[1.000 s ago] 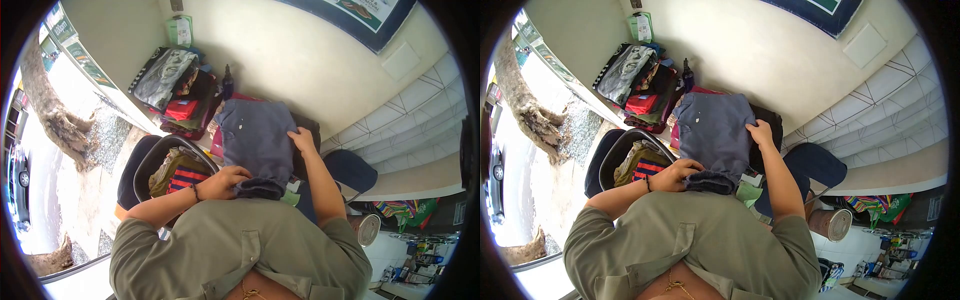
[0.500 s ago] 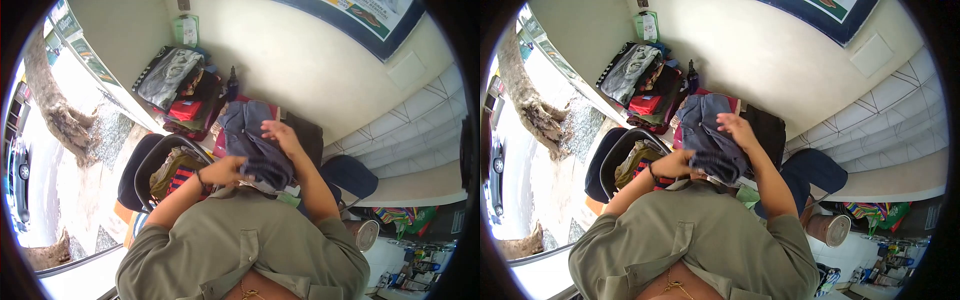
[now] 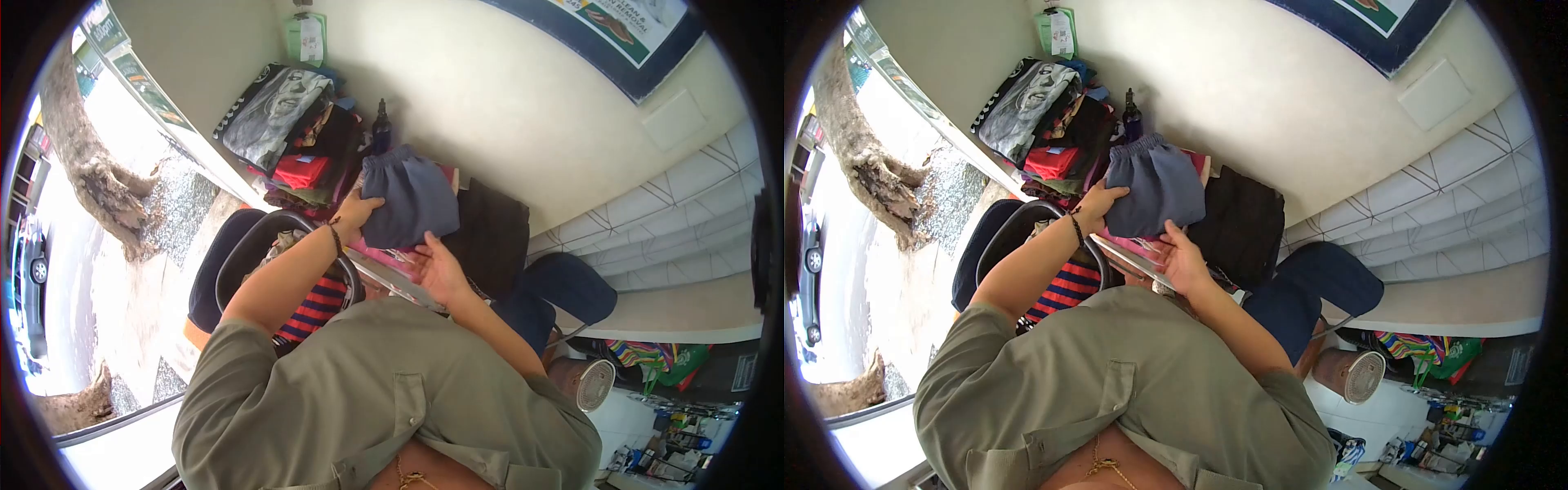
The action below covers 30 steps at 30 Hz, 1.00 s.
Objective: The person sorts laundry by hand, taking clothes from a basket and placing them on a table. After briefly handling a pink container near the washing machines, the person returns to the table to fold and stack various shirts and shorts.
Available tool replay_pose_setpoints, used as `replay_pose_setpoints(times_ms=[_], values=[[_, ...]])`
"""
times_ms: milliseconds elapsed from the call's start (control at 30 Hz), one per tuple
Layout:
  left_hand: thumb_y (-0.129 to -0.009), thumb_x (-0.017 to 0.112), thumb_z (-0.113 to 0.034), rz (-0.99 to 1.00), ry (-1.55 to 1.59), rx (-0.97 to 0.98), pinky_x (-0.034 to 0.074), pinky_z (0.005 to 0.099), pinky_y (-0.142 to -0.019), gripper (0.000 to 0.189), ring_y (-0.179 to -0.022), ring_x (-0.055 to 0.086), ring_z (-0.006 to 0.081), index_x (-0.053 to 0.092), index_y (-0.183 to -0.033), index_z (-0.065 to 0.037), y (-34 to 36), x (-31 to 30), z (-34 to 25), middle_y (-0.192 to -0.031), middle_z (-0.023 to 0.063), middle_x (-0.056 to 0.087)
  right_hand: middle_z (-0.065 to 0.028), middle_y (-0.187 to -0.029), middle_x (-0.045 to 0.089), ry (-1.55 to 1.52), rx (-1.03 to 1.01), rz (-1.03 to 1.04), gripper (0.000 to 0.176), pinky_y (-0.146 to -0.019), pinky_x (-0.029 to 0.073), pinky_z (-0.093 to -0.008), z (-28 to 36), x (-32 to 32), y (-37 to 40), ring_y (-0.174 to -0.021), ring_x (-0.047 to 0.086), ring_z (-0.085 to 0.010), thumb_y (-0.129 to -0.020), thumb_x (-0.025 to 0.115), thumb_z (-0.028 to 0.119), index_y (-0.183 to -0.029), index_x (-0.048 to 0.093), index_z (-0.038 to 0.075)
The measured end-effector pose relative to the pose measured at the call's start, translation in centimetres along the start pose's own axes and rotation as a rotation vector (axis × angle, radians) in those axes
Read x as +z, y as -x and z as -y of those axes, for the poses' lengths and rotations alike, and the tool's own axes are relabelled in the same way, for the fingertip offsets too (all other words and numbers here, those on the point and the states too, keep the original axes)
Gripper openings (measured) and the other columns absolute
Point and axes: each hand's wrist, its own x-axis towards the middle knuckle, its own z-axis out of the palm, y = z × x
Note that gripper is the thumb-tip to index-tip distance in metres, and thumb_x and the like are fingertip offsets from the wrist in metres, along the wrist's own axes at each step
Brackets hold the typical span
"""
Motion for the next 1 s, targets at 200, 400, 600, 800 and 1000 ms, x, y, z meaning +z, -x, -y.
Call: replay_pose_setpoints(times_ms=[200,400,600,800,1000], values=[[-0.092,0.061,-0.005,0.003,0.213,-0.1,0.061,0.0437,-0.078,0.043,-0.095,0.069,0.0301,0.045,-0.132,-0.003,3.8,1.1,1.6,-0.115,0.0179,0.064,-0.0062,-0.116,0.059,-0.15,-0.133,0.059,0.059,-0.085,0.047,-0.0413,1.9,3.6,-0.3,-0.102,0.06,-0.025,-0.085,0.069,0.049,-0.125,0.051,0.01],[-0.099,0.053,-0.022,0.197,0.563,0.007,0.055,0.0442,-0.086,0.053,-0.103,0.065,0.03,0.031,-0.144,-0.005,5.7,-1.9,2.3,-0.125,0.014,0.059,-0.0125,-0.132,0.055,-0.297,-0.201,0.0,0.034,-0.101,0.048,-0.049,5.9,6.2,-2.0,-0.12,0.056,-0.0304,-0.099,0.047,0.01,-0.133,0.047,0.005],[-0.096,0.06,-0.031,-0.149,0.0,0.191,0.054,0.0358,-0.079,0.062,-0.097,0.066,0.024,0.031,-0.149,-0.016,10.4,-7.7,4.1,-0.124,0.0117,0.059,-0.0153,-0.125,0.061,-0.507,-0.506,0.196,0.028,-0.095,0.053,-0.0489,11.5,11.1,-0.7,-0.113,0.062,-0.0305,-0.102,0.047,0.018,-0.125,0.052,0.001],[-0.092,0.065,-0.032,-0.377,-0.404,0.133,0.052,0.0329,-0.083,0.061,-0.096,0.065,0.0195,0.041,-0.144,-0.01,14.3,-15.1,8.5,-0.123,0.0121,0.06,-0.0089,-0.132,0.059,-0.649,-0.471,0.124,0.034,-0.105,0.044,-0.0458,5.8,9.6,-1.5,-0.123,0.055,-0.0277,-0.105,0.04,0.028,-0.13,0.051,0.007],[-0.073,0.077,-0.026,-0.516,-1.349,0.479,0.048,0.0474,-0.094,0.06,-0.111,0.055,0.0376,0.056,-0.127,-0.012,15.1,-21.3,12.3,-0.11,0.0166,0.06,-0.0036,-0.135,0.057,-0.527,-0.258,-0.076,0.04,-0.101,0.043,-0.0458,-2.0,4.7,-6.9,-0.123,0.054,-0.0258,-0.105,0.039,0.038,-0.135,0.049,0.014]])
